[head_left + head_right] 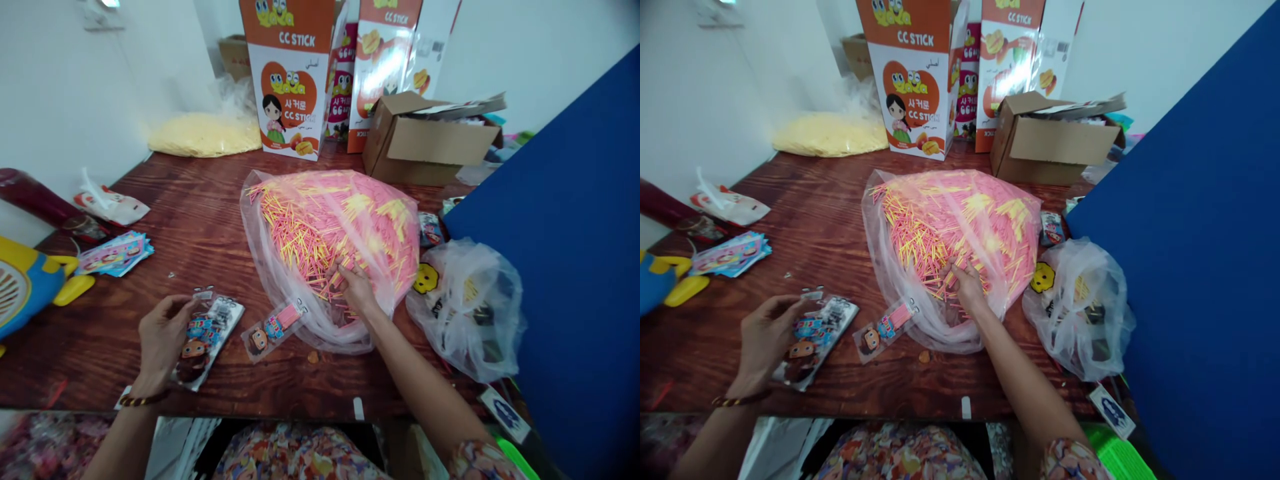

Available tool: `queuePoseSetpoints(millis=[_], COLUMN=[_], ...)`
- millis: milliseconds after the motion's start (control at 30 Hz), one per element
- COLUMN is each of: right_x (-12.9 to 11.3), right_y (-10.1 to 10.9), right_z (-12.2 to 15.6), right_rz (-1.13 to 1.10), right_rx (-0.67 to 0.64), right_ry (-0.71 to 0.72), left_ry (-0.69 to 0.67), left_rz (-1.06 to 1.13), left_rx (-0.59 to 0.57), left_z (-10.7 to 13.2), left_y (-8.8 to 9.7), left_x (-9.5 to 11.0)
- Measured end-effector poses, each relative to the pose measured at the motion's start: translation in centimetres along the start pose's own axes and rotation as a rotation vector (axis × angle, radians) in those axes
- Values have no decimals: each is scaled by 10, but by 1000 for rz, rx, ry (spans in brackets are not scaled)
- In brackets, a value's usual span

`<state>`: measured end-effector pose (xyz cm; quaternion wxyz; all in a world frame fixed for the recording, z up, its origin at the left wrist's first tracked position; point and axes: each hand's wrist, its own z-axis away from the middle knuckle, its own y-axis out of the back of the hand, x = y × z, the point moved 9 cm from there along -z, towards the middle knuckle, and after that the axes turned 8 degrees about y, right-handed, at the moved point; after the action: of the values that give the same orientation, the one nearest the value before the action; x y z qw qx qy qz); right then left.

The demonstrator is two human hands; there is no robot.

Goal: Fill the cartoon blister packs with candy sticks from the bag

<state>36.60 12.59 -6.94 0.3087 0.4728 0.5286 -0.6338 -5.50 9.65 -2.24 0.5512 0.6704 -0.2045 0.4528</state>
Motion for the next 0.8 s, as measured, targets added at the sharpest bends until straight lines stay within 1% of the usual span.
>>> queuePoseSetpoints(millis=[33,67,100,200,233,300,367,400,433,500,533,600,633,700,800], right_x=[-1,-4,-6,-17,-23,-39,-59,-68,-75,-81,-81,-77,-75,-71,-69], right_y=[-2,-5,-8,-22,-27,-37,-48,-55,-61,-71,-74,-77,-78,-77,-73], right_z=[-1,-2,-1,4,7,12,19,23,27,34,37,40,40,40,37], right_rz=[-78,-143,-192,-226,-193,-52,168,296,429,675,775,905,932,917,790], right_rx=[6,11,11,-36,-71,-160,-288,-368,-444,-579,-630,-691,-701,-695,-660], right_ry=[-28,-47,-63,-99,-101,-58,36,90,146,246,290,359,381,388,305], left_ry=[14,35,51,70,62,30,24,19,8,-32,-57,-93,-103,-107,-100], left_rz=[70,164,236,324,330,343,337,339,337,325,312,282,267,245,250], left_rx=[-1,-34,-99,-381,-464,-595,-703,-746,-780,-818,-826,-835,-840,-859,-877], left_z=[1,3,6,25,34,51,64,69,72,75,75,75,75,77,80], left_y=[-1,-7,-18,-73,-92,-126,-153,-163,-170,-178,-180,-182,-183,-183,-182], left_x=[9,20,32,72,84,106,119,122,125,129,129,129,129,130,131])
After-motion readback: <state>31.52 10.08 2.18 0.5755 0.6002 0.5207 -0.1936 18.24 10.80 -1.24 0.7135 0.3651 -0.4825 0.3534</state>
